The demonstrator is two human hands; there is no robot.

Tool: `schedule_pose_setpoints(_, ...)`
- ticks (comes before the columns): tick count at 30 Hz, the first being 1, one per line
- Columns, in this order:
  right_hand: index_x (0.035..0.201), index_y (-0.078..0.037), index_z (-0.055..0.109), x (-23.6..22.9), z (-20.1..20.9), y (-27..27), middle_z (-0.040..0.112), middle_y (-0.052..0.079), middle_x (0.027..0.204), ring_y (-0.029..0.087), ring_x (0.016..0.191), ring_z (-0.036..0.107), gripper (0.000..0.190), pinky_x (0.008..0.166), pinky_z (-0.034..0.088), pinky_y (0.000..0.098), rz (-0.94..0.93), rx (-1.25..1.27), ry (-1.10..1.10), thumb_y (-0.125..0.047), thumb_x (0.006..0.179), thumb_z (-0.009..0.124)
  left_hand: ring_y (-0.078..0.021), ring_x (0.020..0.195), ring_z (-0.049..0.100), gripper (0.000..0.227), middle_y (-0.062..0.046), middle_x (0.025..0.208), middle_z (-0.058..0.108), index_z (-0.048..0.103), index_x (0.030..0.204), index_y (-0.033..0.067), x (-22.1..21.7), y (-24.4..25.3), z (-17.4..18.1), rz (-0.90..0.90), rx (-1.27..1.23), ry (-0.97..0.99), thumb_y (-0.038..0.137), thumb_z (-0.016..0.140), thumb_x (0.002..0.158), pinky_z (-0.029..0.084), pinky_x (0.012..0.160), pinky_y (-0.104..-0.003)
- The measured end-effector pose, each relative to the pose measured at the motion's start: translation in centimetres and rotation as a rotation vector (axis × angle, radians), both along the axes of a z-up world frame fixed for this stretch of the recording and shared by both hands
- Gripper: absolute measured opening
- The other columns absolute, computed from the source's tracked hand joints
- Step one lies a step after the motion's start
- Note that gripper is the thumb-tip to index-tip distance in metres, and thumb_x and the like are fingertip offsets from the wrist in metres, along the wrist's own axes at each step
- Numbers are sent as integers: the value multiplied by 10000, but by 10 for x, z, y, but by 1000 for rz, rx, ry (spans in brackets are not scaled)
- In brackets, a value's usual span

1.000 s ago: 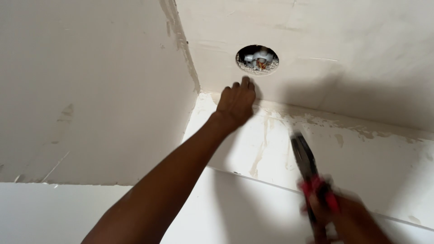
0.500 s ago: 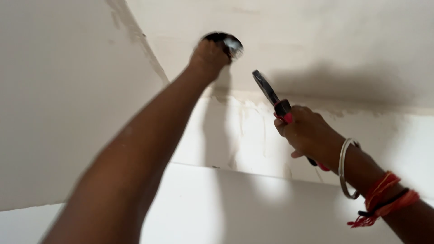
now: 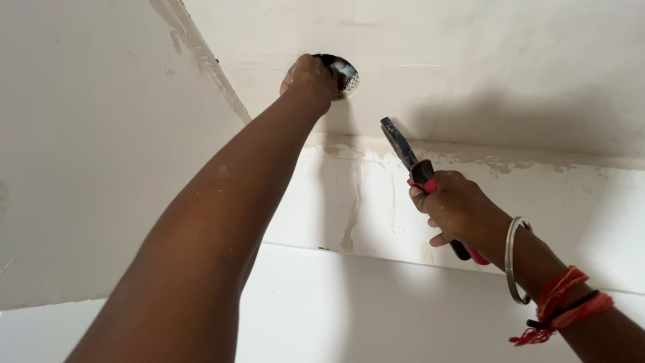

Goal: Using pliers to pull or adjust electrical components inside a ceiling hole.

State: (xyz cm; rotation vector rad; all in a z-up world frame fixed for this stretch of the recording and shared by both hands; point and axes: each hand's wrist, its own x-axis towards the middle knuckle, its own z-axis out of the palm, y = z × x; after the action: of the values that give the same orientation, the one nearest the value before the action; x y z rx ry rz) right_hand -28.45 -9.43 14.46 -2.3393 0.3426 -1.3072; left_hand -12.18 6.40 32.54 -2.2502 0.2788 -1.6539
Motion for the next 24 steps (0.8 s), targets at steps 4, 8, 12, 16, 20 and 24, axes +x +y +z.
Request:
schedule_pose_setpoints(4,1187,-55,621,-3,-2,10,583,94,939,229,846,627,384,720,672,432,29,89,-5,-370,969,647,-226,681,747,184,-56,912,790,799,1037,78,2,-1,0,-12,6,-13,188,758,895,589,499,-342)
schedule_pose_setpoints(8,1162,-67,612,-4,-3,3,620,84,914,208,821,641,375,702,680,419,-21,60,18,-391,975,635,-232,687,753,179,-61,913,793,795,1029,69,-11,4,11,-31,-4,-45,173,760,887,583,490,-345)
schedule_pose_setpoints(12,1126,-43,597,-8,-14,-3,606,66,907,196,823,637,370,702,676,410,-37,67,21,-373,959,617,-242,695,762,171,-68,914,797,789,1016,57,-6,-5,6,-51,31,-46,150,763,875,574,476,-350)
schedule_pose_setpoints(16,1110,-50,607,-3,-20,-8,614,64,884,184,814,636,336,710,677,410,-52,81,34,-351,962,609,-250,701,769,166,-73,916,799,785,1007,47,6,-7,-1,-50,49,-39,133,765,866,567,465,-354)
schedule_pose_setpoints(20,1102,-84,659,1,-21,-15,613,7,879,170,793,597,230,720,666,414,46,120,29,-188,935,540,-214,802,732,124,-59,918,770,784,982,88,16,-7,-11,-138,74,-165,149,722,893,540,533,-337)
schedule_pose_setpoints(24,1122,-169,651,3,-20,0,581,-18,878,177,794,565,207,745,658,425,139,192,4,-189,939,557,-198,901,679,128,-67,972,732,772,966,113,34,-15,-27,-253,52,-280,188,697,895,518,616,-339)
